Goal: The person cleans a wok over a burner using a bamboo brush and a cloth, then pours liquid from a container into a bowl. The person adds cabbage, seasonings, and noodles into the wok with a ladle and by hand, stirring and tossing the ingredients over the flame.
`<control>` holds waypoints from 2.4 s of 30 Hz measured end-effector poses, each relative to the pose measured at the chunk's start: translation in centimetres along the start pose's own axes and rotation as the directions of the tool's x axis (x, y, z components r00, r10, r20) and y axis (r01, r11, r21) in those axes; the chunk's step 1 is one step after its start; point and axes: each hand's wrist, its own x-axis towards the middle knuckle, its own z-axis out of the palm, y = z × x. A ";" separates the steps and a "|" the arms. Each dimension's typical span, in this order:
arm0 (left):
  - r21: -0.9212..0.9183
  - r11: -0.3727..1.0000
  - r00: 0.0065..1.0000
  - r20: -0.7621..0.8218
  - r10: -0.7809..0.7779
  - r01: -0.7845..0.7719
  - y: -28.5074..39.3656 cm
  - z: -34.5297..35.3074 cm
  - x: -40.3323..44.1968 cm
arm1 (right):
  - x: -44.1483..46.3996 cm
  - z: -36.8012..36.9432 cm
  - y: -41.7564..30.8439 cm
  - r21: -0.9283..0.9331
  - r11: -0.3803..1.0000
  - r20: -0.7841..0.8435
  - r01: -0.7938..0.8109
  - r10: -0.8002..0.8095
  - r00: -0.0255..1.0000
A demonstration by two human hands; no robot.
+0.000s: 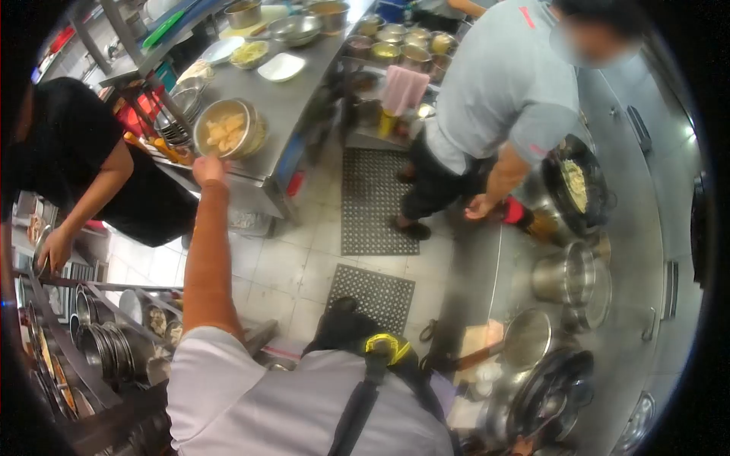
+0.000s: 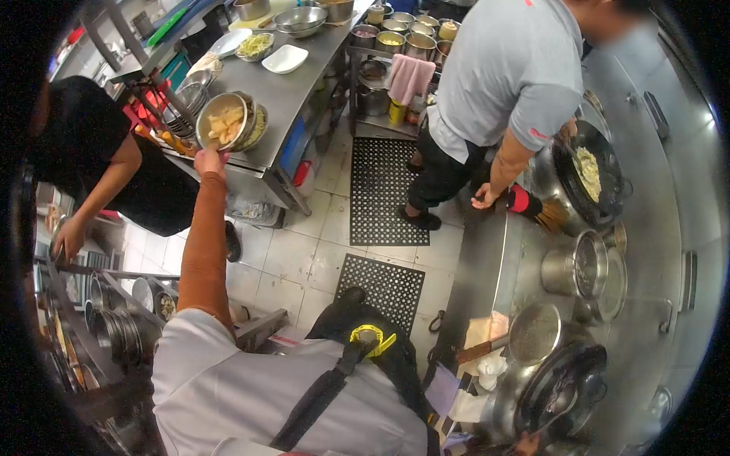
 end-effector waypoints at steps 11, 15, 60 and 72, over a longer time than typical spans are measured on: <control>0.151 0.973 0.431 0.900 -0.062 -0.174 -5.2 8.8 -21.4 | -6.3 0.9 3.3 0.051 0.988 -0.126 0.147 -0.140 0.982; 0.400 0.912 0.063 0.916 -0.396 -0.087 -7.5 10.3 -43.0 | -9.8 0.0 2.1 -0.073 0.944 -0.086 0.321 -0.326 0.941; 0.352 0.923 0.888 0.460 -0.028 -0.153 -7.3 8.9 8.8 | -17.2 -1.0 -6.3 0.374 0.915 -0.073 0.153 -0.135 0.988; 0.216 0.954 0.308 0.911 -0.273 0.208 -5.4 7.4 -30.0 | -9.2 -2.1 7.4 0.490 0.815 -0.236 0.311 -0.220 0.947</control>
